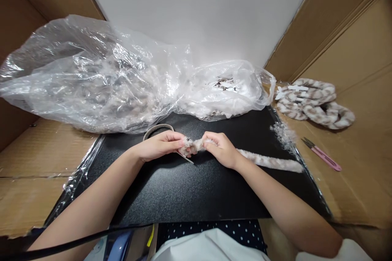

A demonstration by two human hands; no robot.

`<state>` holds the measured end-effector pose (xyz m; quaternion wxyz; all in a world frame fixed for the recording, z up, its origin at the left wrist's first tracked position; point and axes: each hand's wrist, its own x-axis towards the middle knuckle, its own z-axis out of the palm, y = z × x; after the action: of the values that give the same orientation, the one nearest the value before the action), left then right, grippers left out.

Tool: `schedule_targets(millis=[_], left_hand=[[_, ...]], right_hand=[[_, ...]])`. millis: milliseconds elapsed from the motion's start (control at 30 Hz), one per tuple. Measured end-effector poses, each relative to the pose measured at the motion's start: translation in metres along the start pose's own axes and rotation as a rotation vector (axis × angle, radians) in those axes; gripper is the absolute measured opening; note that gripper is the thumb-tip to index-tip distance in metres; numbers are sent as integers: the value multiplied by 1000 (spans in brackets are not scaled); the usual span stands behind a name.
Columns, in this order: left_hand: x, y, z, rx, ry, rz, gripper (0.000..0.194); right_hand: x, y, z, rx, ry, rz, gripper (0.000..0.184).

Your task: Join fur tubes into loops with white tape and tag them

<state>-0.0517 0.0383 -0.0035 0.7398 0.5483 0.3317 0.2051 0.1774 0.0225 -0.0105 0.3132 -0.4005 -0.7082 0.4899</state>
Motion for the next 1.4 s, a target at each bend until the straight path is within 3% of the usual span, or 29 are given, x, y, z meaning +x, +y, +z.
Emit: schedule_targets(millis=[167,267,400,500,700,800,900,1100,1300,1400], left_hand=[[2,1,6,-160,59,2,24],[3,4,10,-204,158,119,23],[4,8,14,-9,364,332,19],[3,9,15,95,465,357,13],[4,6,18,36,434,338,20],[4,8,18,21,439,308,24],[2,12,19,67,444,260,20],[1,12,18,106,434,232,16],[6,6,15,-199,430,180,21],[6,6,15,-267,383,251,33]], right_hand=[[1,0,0,51,26,4,16],[1,0,0,290,30,84,17],[2,-4,-1,586,-1,107,16],[2,-10,-3,544,-5,63,15],[10,-29,-2,-106,94,-84,18],[16,-42,-4,-333,58,-185,10],[24,-55,-8,-475,27,-217,13],[40,-67,-6,-353,53,-134,12],[46,-51,-1,-105,62,35,14],[43,-40,2,9,70,112,15]])
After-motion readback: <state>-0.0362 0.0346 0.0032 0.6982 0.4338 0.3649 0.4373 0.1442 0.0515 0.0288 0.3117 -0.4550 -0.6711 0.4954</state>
